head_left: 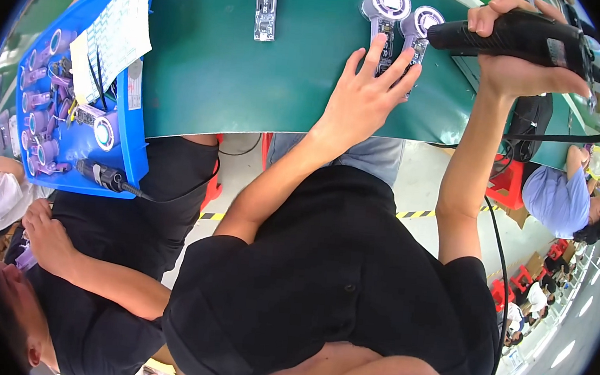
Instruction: Assembling electronic components onto small devices using a handheld soldering or heat tool at a factory workstation.
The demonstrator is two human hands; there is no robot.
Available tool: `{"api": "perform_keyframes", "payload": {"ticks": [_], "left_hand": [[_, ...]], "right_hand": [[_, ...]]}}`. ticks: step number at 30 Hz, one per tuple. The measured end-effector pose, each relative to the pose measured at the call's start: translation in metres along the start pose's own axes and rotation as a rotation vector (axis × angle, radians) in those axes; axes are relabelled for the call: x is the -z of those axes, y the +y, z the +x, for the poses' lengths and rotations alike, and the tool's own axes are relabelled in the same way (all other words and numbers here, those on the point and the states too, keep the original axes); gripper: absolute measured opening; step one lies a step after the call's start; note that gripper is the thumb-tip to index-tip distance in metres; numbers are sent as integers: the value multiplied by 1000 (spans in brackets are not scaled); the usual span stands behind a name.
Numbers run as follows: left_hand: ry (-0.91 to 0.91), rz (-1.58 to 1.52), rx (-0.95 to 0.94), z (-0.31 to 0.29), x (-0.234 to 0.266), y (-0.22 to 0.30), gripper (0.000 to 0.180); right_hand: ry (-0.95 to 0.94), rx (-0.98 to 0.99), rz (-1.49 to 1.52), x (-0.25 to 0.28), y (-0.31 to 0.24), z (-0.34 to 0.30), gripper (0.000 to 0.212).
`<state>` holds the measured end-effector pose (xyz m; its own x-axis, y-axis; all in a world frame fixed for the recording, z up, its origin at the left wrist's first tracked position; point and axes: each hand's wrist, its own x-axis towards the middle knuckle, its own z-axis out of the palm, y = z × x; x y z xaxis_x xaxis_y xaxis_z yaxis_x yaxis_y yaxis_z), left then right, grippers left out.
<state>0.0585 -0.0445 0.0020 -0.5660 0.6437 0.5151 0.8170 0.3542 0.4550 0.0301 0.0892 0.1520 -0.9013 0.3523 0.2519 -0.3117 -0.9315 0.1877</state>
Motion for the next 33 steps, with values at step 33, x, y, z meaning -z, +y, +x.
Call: {"api": "perform_keyframes", "payload": {"ticks": [33], "left_hand": [[15, 44, -14, -5, 3, -5, 56]], "right_hand": [[-583, 101, -1650, -52, -127, 22, 132]]}}
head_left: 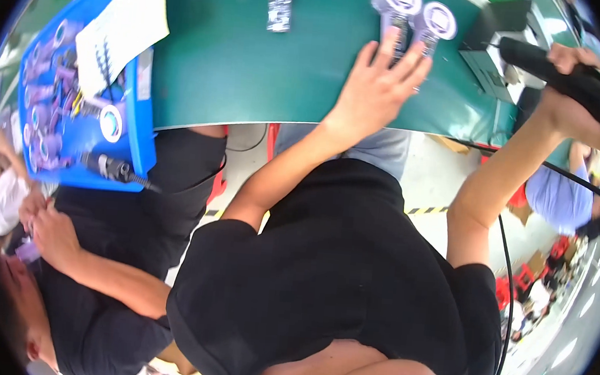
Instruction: Assembling electronic components onto small devices using a handheld soldering or heat tool at a factory workstation.
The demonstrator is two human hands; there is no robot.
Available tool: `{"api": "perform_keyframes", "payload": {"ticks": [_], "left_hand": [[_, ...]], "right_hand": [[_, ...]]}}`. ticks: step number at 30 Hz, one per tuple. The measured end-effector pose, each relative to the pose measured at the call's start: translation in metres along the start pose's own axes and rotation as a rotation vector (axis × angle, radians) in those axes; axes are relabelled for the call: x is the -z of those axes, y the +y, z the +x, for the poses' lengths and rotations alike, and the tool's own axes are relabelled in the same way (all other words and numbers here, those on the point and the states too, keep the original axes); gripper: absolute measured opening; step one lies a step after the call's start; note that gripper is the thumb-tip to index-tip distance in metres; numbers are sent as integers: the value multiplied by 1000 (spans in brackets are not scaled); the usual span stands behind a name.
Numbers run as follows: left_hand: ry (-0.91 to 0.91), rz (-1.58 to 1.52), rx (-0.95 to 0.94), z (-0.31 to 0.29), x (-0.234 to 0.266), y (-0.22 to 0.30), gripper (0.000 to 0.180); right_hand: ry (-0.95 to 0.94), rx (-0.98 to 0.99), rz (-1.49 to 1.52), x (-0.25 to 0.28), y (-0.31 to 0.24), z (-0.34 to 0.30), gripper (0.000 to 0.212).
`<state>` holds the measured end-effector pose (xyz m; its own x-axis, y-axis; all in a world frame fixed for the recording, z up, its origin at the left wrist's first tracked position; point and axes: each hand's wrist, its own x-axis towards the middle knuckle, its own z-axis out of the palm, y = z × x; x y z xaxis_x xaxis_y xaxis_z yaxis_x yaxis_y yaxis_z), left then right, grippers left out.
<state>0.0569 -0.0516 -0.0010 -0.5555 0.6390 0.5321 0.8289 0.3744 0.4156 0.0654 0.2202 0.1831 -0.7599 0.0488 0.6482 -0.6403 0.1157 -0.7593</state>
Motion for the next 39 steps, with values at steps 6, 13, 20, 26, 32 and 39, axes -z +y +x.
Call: {"api": "perform_keyframes", "payload": {"ticks": [6, 13, 20, 26, 32, 39], "left_hand": [[-11, 7, -30, 7, 2, 6, 59], [-84, 22, -14, 7, 4, 8, 59], [-51, -35, 4, 8, 4, 9, 61], [-17, -53, 1, 8, 5, 8, 67], [-16, -93, 34, 7, 7, 7, 67], [0, -108, 40, 10, 10, 11, 66]], "right_hand": [[711, -107, -521, 46, -53, -14, 114], [647, -124, -450, 53, -10, -29, 114], [707, -190, -383, 56, -4, -28, 114], [702, -239, -213, 70, 0, -32, 108], [803, -352, -134, 29, 1, -33, 109], [385, -27, 557, -71, 44, -8, 105]]}}
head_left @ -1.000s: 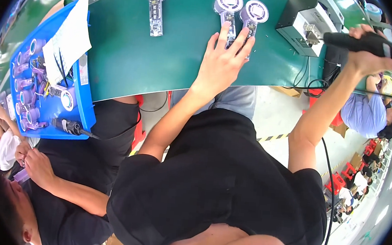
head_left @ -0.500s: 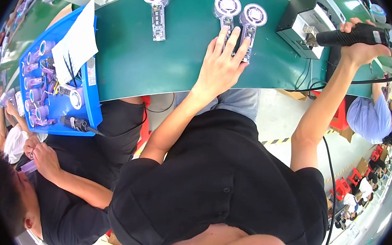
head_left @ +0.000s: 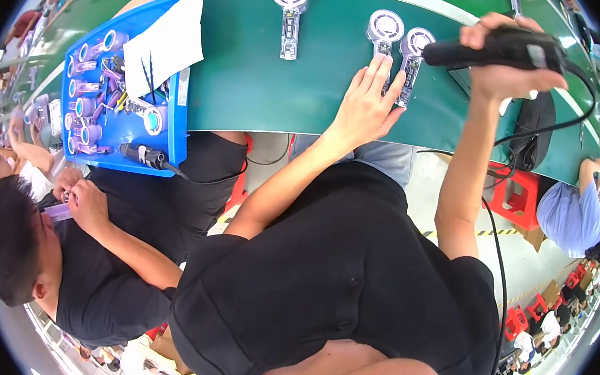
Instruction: Assembling electronic components onto small devices using a handheld soldering or heat tool at a factory workstation.
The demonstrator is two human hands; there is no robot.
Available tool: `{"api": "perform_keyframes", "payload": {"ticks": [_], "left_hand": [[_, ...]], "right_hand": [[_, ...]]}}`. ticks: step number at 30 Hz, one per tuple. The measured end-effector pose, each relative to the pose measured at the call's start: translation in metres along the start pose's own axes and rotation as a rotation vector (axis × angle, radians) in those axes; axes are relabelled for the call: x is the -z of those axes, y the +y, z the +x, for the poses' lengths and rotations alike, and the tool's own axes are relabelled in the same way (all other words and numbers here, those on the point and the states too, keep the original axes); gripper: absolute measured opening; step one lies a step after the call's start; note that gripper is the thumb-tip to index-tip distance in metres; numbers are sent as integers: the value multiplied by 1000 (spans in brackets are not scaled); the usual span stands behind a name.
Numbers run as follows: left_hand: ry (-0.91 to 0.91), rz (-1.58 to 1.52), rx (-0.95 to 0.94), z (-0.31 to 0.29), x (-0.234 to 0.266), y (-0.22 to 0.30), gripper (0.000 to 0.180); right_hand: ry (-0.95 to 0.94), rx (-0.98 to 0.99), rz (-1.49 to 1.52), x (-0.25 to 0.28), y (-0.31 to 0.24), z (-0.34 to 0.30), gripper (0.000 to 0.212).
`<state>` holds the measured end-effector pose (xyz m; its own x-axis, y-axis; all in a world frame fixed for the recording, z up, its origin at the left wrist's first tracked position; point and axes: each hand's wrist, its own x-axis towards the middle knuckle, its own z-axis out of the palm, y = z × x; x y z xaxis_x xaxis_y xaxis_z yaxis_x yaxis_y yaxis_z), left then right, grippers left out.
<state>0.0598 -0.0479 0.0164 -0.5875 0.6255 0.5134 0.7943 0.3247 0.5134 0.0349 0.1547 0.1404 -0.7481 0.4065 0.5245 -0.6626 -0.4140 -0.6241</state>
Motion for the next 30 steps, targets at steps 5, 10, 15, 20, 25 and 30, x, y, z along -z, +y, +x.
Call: {"api": "perform_keyframes", "payload": {"ticks": [5, 10, 15, 20, 25, 30], "left_hand": [[13, 37, -5, -3, 2, -1, 64], [-12, 66, -6, -2, -1, -2, 66], [-18, 58, -10, -2, -2, -1, 66], [-9, 67, -3, -4, -2, -1, 66], [51, 21, -13, 3, 1, -2, 67], [51, 14, 18, 3, 0, 2, 66]], "right_hand": [[31, 67, -324, -26, 45, 7, 83], [19, 60, -330, -28, 50, 11, 80], [-14, 58, 330, -31, 74, 13, 80], [-34, -119, -324, 9, 60, 3, 100], [12, -97, -365, -8, 63, -4, 103], [-57, -87, -380, -18, 61, -8, 101]]}}
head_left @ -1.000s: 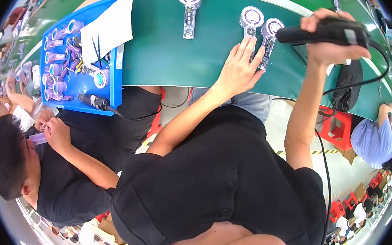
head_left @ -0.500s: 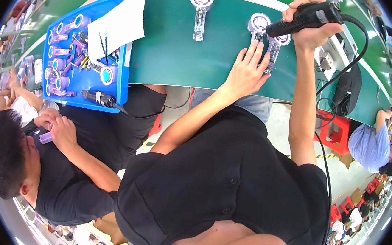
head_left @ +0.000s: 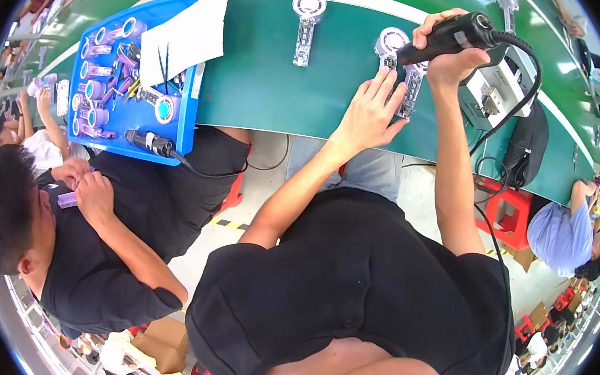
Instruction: Assembling electronic components onto small devices using a handheld soldering or heat tool at a factory workstation.
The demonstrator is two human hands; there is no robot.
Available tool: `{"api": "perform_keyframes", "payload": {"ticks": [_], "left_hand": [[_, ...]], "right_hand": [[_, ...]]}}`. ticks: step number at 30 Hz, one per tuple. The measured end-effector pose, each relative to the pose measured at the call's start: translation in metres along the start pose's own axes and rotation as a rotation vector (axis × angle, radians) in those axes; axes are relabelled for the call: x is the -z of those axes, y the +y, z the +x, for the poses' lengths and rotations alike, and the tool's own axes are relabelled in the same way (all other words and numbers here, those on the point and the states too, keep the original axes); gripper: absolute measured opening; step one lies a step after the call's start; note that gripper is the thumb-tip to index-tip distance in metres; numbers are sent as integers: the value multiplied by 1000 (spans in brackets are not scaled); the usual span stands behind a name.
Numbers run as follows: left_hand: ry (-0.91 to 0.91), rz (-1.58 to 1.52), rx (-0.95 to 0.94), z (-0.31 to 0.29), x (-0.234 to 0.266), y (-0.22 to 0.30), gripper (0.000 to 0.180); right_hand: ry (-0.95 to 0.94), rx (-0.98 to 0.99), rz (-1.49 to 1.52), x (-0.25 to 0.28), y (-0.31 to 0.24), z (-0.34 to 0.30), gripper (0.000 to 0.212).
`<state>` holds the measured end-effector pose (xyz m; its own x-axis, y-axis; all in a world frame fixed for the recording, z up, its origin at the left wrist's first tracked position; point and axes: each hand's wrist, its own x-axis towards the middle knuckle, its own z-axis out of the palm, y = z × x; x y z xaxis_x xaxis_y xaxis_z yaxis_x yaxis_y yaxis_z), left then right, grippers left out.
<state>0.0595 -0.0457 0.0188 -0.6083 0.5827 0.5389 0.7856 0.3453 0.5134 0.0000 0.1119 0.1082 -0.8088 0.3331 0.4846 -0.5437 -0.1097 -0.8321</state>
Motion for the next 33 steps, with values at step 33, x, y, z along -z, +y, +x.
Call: {"api": "perform_keyframes", "payload": {"ticks": [33], "left_hand": [[140, 270, -113, -9, -6, -7, 53]], "right_hand": [[326, -109, -129, 323, -134, 59, 120]]}}
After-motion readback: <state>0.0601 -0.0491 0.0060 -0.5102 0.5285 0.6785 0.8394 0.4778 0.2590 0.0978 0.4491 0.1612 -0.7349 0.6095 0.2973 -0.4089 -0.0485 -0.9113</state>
